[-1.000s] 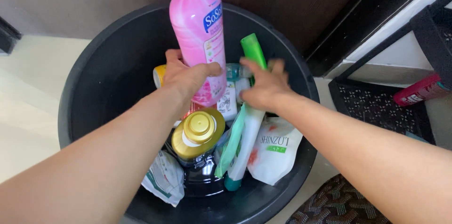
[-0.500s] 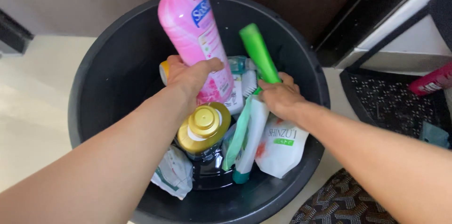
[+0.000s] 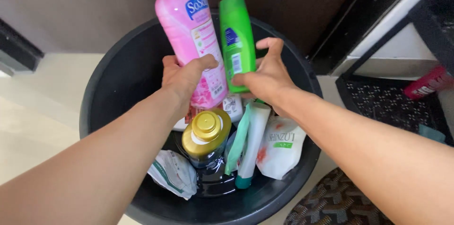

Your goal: Arrange various toiletry bottles, brushes, and other items from a bucket onto a tiered corner shelf.

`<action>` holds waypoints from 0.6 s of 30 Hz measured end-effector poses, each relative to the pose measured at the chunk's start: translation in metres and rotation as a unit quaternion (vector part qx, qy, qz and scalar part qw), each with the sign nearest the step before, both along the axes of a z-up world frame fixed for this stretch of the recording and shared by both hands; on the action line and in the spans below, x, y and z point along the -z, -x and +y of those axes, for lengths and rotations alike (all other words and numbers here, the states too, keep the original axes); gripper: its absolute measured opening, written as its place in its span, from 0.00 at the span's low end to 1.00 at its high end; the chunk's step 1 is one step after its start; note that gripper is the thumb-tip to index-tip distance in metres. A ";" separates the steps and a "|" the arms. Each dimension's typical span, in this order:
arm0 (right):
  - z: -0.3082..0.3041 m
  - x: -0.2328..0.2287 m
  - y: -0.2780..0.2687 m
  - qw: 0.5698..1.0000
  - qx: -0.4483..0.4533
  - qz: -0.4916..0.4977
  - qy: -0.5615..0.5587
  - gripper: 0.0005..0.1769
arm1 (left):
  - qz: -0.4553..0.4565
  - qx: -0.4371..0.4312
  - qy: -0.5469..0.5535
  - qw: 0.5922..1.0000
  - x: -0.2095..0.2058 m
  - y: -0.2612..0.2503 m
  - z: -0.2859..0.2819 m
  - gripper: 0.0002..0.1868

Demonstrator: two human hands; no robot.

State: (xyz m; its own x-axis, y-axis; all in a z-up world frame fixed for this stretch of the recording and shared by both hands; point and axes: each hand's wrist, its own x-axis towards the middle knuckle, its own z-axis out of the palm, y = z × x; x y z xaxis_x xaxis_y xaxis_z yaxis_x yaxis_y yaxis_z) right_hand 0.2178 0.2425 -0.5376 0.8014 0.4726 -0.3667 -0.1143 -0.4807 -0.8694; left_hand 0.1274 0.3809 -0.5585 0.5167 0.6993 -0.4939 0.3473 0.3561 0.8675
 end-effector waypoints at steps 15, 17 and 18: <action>-0.057 -0.199 -0.001 0.997 -0.005 0.044 -0.064 0.31 | -0.046 0.027 -0.091 0.994 -0.201 -0.006 -0.053 0.43; -0.069 -0.250 -0.002 0.998 0.029 0.040 -0.044 0.32 | -0.012 0.042 -0.095 0.995 -0.255 -0.018 -0.068 0.43; -0.077 -0.276 -0.005 0.998 0.045 0.018 -0.029 0.32 | 0.006 0.039 -0.107 0.994 -0.282 -0.025 -0.078 0.42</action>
